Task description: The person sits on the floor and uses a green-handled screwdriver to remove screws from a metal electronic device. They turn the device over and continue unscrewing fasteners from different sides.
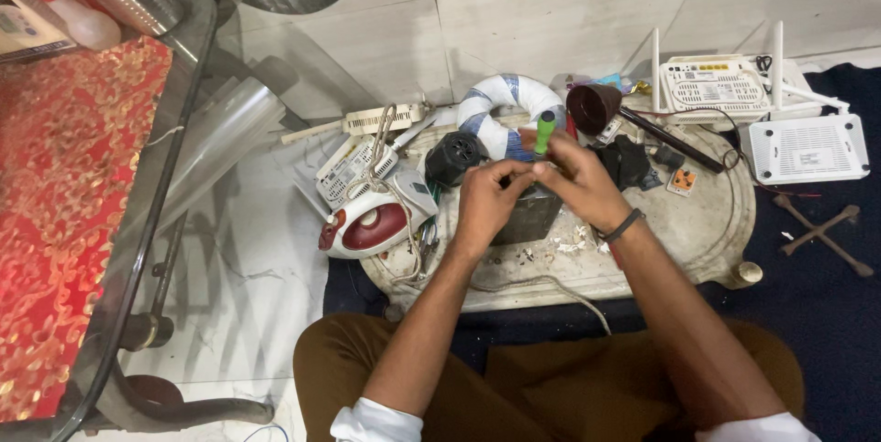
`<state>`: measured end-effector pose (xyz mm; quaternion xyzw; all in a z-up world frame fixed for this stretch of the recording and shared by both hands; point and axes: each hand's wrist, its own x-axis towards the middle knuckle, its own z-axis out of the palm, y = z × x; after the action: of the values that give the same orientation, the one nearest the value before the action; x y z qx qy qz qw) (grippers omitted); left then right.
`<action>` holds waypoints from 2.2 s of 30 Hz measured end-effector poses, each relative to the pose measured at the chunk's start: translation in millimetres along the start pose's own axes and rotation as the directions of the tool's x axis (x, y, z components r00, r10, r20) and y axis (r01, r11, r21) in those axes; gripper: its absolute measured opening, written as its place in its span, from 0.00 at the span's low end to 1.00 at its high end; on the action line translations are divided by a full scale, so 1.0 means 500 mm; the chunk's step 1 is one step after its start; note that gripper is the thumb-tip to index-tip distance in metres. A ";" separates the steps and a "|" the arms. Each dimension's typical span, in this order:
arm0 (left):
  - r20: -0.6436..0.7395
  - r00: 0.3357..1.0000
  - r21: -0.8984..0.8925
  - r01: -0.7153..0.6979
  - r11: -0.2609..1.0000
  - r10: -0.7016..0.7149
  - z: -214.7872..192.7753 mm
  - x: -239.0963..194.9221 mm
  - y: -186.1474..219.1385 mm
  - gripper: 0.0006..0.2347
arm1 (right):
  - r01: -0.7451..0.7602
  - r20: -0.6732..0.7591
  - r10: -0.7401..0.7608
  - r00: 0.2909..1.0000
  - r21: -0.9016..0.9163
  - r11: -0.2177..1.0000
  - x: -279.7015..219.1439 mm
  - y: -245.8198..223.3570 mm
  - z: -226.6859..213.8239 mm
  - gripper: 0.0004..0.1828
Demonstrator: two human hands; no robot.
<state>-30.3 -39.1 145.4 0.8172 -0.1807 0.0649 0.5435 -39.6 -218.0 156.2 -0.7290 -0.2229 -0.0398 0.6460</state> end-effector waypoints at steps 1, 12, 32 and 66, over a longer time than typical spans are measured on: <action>-0.008 1.000 -0.026 -0.007 1.000 0.007 0.001 -0.001 0.001 0.07 | 0.060 -0.017 -0.059 0.998 0.089 0.994 0.004 -0.012 0.000 0.27; -0.020 1.000 -0.077 0.015 0.997 -0.017 0.013 0.007 -0.026 0.07 | 0.094 -0.139 -0.046 0.989 0.366 0.926 0.089 -0.050 0.046 0.26; -0.007 1.000 -0.037 0.027 0.999 -0.027 0.006 0.002 -0.011 0.07 | -0.030 0.048 0.004 0.999 0.546 0.837 0.118 -0.011 0.014 0.26; -0.060 0.998 -0.035 0.031 0.999 -0.033 0.018 0.006 -0.034 0.09 | 0.071 -0.226 -0.039 0.973 0.137 0.988 0.012 0.147 0.029 0.18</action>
<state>-22.1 -42.0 128.1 0.8082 -0.1524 0.0778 0.5635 -10.0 -207.5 87.9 -0.6648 -0.1717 -0.1227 0.7166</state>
